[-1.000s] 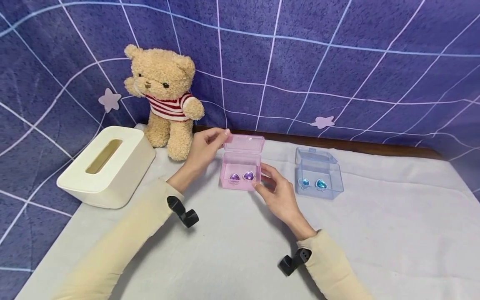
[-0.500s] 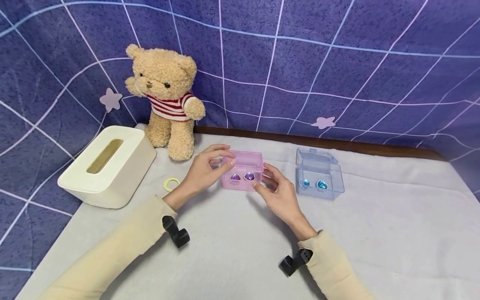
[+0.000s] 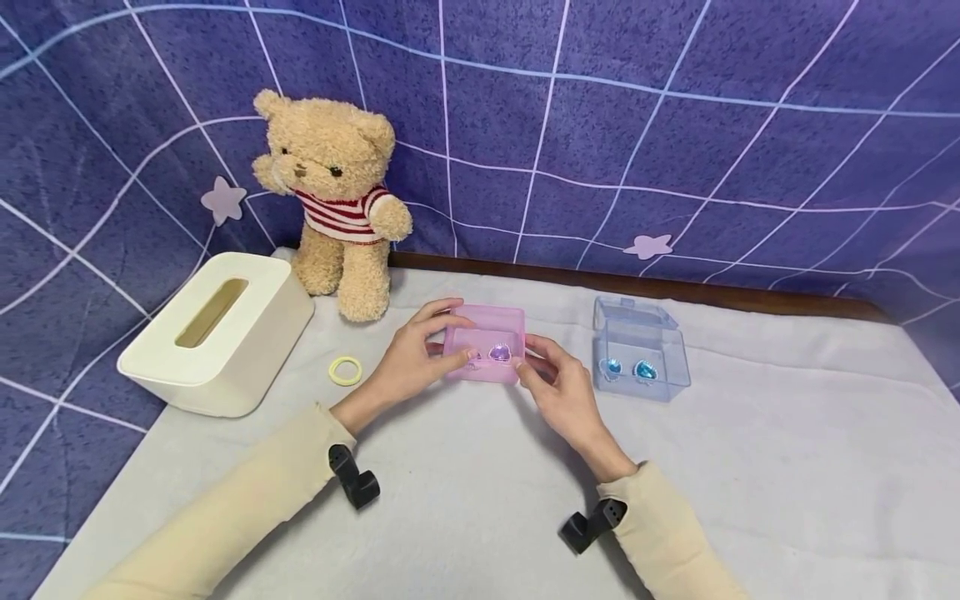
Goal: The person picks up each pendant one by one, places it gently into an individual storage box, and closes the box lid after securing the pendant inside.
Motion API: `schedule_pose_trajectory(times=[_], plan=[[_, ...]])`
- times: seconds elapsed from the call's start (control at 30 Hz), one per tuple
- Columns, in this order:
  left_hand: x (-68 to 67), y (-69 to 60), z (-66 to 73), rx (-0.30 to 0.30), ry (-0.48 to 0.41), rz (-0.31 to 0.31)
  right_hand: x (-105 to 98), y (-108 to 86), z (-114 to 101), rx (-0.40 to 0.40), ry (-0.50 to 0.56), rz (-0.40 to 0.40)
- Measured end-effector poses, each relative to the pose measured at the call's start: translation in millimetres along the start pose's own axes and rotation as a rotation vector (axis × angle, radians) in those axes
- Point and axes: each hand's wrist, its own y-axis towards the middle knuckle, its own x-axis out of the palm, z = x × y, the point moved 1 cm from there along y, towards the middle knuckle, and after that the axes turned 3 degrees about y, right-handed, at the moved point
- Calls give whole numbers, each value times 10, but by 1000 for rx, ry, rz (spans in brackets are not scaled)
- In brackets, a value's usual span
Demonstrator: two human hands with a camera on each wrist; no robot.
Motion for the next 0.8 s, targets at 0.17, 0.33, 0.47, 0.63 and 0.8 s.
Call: schedule_pose_trajectory(times=[0.17,0.33,0.47,0.63,0.8], plan=[[54,-3,-9,8,-12,-2,-37,-34,-3,26,43,4],[53,-1,55,38,129,59,-34,-67,-41,28,54,-13],[79,129,255,118,241,151,-91,-103,-137,20,44,-18],[206,390,659,165,268,221,-370,-160,-368,-14,-52,33],[533,705,925,25,118,61,-839,-213,-482,-84,-131,167]])
